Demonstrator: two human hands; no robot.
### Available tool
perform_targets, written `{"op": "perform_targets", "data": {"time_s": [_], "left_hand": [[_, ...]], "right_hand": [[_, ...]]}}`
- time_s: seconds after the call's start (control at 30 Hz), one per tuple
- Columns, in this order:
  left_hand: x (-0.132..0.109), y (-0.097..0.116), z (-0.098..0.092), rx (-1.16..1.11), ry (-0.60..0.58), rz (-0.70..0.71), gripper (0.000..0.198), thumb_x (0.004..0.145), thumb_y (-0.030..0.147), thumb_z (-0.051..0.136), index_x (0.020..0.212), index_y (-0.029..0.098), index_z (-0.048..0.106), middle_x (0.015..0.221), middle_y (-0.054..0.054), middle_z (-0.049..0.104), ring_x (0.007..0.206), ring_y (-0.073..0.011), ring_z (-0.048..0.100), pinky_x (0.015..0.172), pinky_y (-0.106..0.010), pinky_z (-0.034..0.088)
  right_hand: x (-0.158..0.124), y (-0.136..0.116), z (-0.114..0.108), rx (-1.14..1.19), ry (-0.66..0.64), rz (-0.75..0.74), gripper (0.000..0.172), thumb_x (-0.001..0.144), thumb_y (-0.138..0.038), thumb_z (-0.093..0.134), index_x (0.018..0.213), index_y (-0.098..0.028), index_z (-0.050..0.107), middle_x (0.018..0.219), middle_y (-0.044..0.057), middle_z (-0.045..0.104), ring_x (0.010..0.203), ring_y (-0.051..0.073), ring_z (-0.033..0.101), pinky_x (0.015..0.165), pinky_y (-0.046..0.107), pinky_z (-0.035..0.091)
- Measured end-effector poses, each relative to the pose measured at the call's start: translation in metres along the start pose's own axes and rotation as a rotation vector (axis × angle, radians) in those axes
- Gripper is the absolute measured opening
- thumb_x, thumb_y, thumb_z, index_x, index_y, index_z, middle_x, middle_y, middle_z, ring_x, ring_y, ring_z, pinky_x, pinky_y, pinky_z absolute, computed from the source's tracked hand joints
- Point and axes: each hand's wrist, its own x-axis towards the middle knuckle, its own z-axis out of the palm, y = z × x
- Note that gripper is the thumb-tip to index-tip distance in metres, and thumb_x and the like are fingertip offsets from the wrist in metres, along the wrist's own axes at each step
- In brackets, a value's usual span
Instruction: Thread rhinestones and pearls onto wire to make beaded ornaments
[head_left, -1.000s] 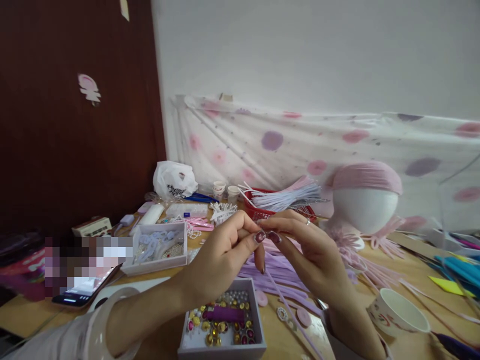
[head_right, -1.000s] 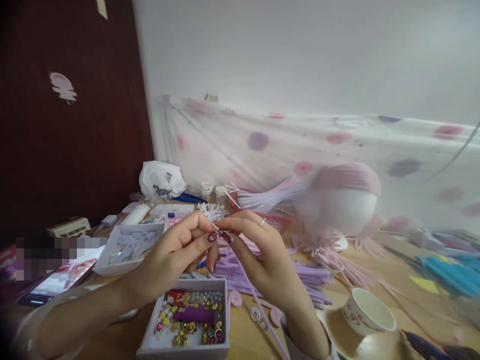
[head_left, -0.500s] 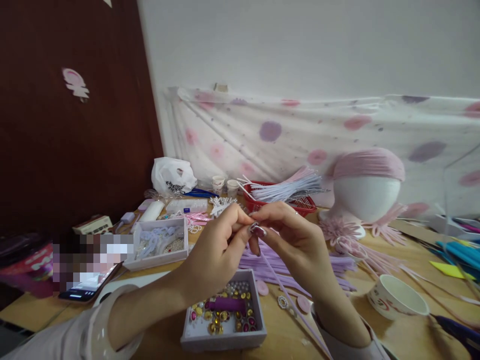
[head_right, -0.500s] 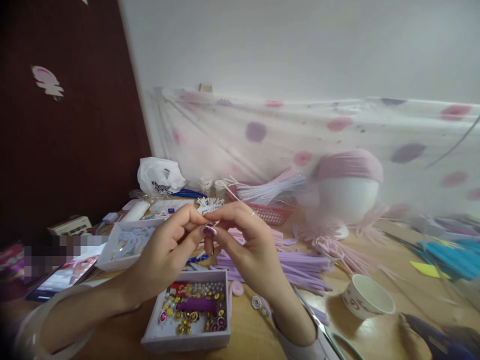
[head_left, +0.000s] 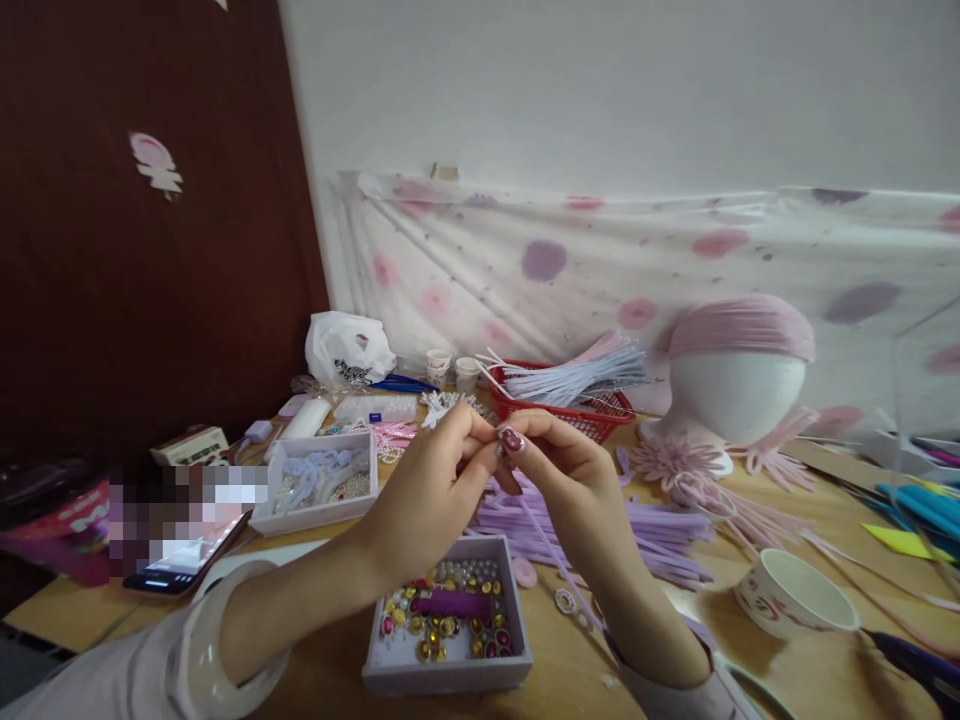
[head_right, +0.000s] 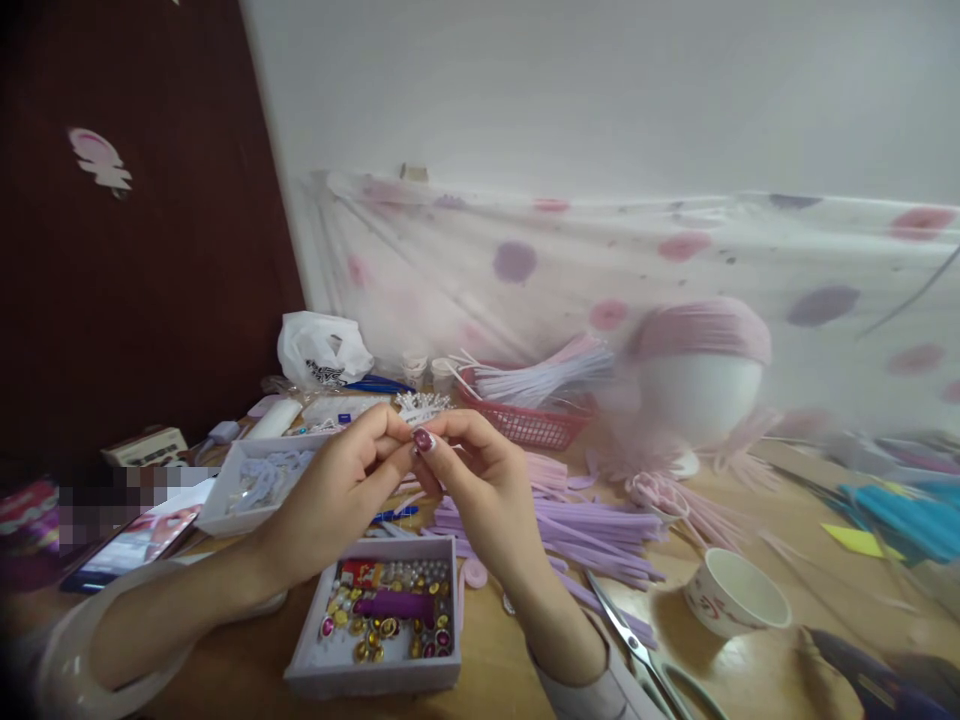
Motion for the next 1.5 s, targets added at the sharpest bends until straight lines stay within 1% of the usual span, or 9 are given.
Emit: {"op": "perform_targets", "data": {"time_s": [0.2,0.43,0.63,0.83,1.03,1.17,1.3,1.37,1.5], "left_hand": [[-0.003,0.001,-0.004,0.058,-0.088,0.086,0.01,0.101,0.023,0.043,0.093,0.022,0.049,0.089,-0.002,0.073,0.074,-0.0137,0.065,0.066,-0.027,0.045],[-0.002,0.001,-0.004,0.217,0.012,0.205,0.012,0.097,0.013,0.043,0.091,0.021,0.049,0.07,0.004,0.062,0.071,-0.0118,0.062,0.067,-0.026,0.045],[-0.002,-0.001,-0.006,0.281,0.036,0.228,0.014,0.096,0.009,0.042,0.093,0.02,0.051,0.079,0.002,0.068,0.075,-0.0121,0.066,0.068,-0.026,0.046],[-0.001,-0.001,-0.005,0.32,0.019,0.21,0.014,0.096,0.01,0.042,0.093,0.019,0.052,0.079,0.002,0.069,0.074,-0.0116,0.067,0.068,-0.025,0.047],[-0.002,-0.001,-0.004,0.361,0.036,0.256,0.013,0.095,0.01,0.044,0.093,0.02,0.052,0.076,0.003,0.068,0.067,-0.0105,0.063,0.059,-0.022,0.043],[-0.002,-0.001,-0.004,0.414,0.071,0.279,0.011,0.094,0.011,0.045,0.093,0.02,0.053,0.071,0.004,0.065,0.058,-0.0095,0.057,0.052,-0.022,0.038],[-0.002,-0.002,-0.005,0.41,0.054,0.261,0.01,0.095,0.013,0.045,0.094,0.02,0.052,0.072,0.003,0.066,0.06,-0.0101,0.059,0.053,-0.022,0.039],[-0.002,-0.002,-0.006,0.337,0.012,0.227,0.009,0.096,0.015,0.044,0.093,0.02,0.051,0.075,0.002,0.068,0.064,-0.0109,0.062,0.058,-0.023,0.043],[-0.003,0.0,-0.007,0.129,-0.105,0.13,0.009,0.098,0.022,0.043,0.092,0.021,0.049,0.071,0.003,0.068,0.063,-0.012,0.063,0.059,-0.024,0.047]], "right_hand": [[0.002,-0.001,-0.013,-0.084,-0.052,-0.014,0.014,0.087,-0.031,0.072,0.08,-0.02,0.07,0.08,-0.001,0.062,0.06,0.01,0.054,0.057,0.026,0.043],[0.004,-0.006,-0.019,-0.288,-0.066,-0.128,0.011,0.088,-0.028,0.07,0.079,-0.021,0.071,0.078,-0.001,0.067,0.074,0.013,0.06,0.069,0.026,0.046],[0.006,-0.013,-0.022,-0.511,-0.054,-0.184,0.014,0.088,-0.025,0.067,0.075,-0.019,0.068,0.073,0.0,0.063,0.071,0.015,0.057,0.067,0.028,0.043],[0.007,-0.018,-0.029,-0.549,-0.17,-0.037,0.019,0.088,-0.029,0.065,0.073,-0.017,0.065,0.071,0.0,0.061,0.07,0.014,0.055,0.063,0.026,0.041],[0.01,-0.016,-0.032,-0.159,-0.289,0.198,0.028,0.077,-0.04,0.08,0.081,-0.016,0.066,0.074,0.001,0.065,0.072,0.014,0.063,0.068,0.026,0.051],[0.011,-0.017,-0.031,-0.083,-0.282,0.27,0.029,0.071,-0.04,0.085,0.077,-0.016,0.068,0.071,0.0,0.065,0.069,0.012,0.062,0.068,0.024,0.051],[0.012,-0.017,-0.034,-0.095,-0.279,0.309,0.031,0.07,-0.042,0.086,0.074,-0.016,0.07,0.069,0.0,0.065,0.068,0.013,0.062,0.065,0.025,0.049],[0.012,-0.016,-0.035,-0.136,-0.265,0.264,0.03,0.071,-0.042,0.085,0.074,-0.016,0.07,0.07,0.001,0.067,0.067,0.014,0.062,0.063,0.026,0.048],[0.01,-0.02,-0.036,-0.391,-0.191,0.017,0.015,0.078,-0.031,0.079,0.076,-0.018,0.072,0.077,0.002,0.069,0.074,0.016,0.062,0.07,0.03,0.047]]}}
